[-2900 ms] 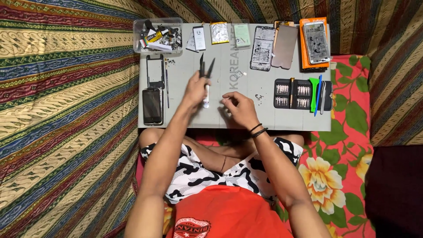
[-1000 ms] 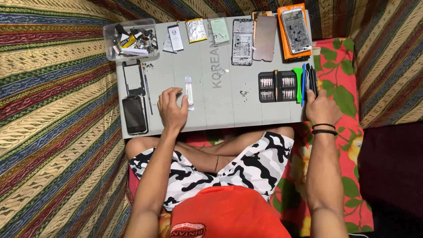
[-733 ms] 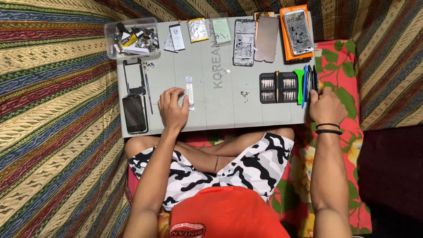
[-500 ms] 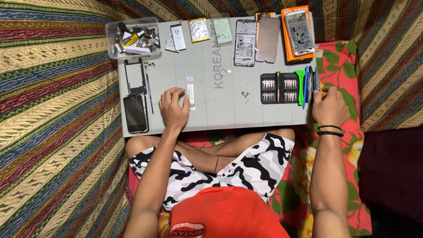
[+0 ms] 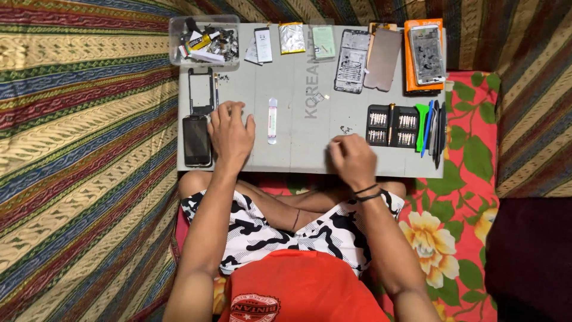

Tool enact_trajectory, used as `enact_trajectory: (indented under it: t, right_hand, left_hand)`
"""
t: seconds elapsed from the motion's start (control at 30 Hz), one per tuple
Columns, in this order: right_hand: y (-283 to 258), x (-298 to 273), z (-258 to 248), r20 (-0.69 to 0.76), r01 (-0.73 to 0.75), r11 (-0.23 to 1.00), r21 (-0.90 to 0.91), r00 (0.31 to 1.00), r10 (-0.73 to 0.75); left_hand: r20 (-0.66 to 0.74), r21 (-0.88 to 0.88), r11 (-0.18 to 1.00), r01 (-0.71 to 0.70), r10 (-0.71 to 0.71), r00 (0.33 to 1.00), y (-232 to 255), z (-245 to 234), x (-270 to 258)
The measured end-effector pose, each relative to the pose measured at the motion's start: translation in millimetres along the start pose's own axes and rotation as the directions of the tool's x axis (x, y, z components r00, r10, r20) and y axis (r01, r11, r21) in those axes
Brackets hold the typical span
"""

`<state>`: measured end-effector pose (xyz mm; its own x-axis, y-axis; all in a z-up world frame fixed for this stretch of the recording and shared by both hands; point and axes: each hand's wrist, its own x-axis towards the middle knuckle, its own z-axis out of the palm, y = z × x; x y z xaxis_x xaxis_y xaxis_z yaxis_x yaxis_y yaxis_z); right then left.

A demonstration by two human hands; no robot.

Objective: Organizing various small electronic components and repair tools on a workbench.

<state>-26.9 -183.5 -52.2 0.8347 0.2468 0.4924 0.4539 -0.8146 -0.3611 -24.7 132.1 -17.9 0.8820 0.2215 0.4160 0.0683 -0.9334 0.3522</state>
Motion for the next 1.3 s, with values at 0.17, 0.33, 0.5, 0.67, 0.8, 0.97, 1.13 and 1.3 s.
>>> enact_trajectory:
  t: [0.17, 0.33, 0.5, 0.67, 0.8, 0.97, 1.13, 1.3]
  right_hand:
    - [-39, 3, 9, 0.112, -0.03, 0.995, 0.096, 0.994, 0.019]
    - [-36, 2, 14, 0.129, -0.039, 0.995, 0.089, 0.991, 0.028]
    - [-39, 2, 16, 0.133, -0.017, 1.0, 0.024, 0.991, 0.014]
    - [-48, 7, 11, 0.133, -0.017, 1.0, 0.023, 0.991, 0.014]
    - [-46, 8, 13, 0.117, -0.012, 1.0, -0.001, 0.993, 0.012]
    - [-46, 7, 15, 0.107, -0.008, 1.0, -0.014, 0.994, 0.01]
    - [-43, 6, 19, 0.086, 0.005, 0.999, -0.035, 0.996, -0.002]
    - [-41, 4, 23, 0.053, 0.016, 0.998, -0.067, 0.998, -0.012]
  left_hand:
    - [0.146, 0.009, 1.0, 0.019, -0.02, 0.989, -7, 5, -13]
    - [0.173, -0.03, 1.0, 0.005, 0.0, 0.985, -6, 11, -18]
    - [0.162, 0.146, 0.989, 0.015, -0.039, 0.986, -22, 12, -17]
    - [0.108, 0.16, 0.986, -0.042, 0.025, 0.994, -30, 18, -20]
    - [0.054, 0.128, 0.988, -0.086, 0.08, 0.995, -28, 21, -21]
    - [0.028, 0.265, 0.963, -0.052, 0.046, 0.999, -34, 17, -7]
    - [0.103, 0.383, 0.923, -0.027, -0.013, 0.995, -57, 30, 23]
    - [0.226, 0.417, 0.909, 0.02, -0.125, 0.966, -72, 42, 43]
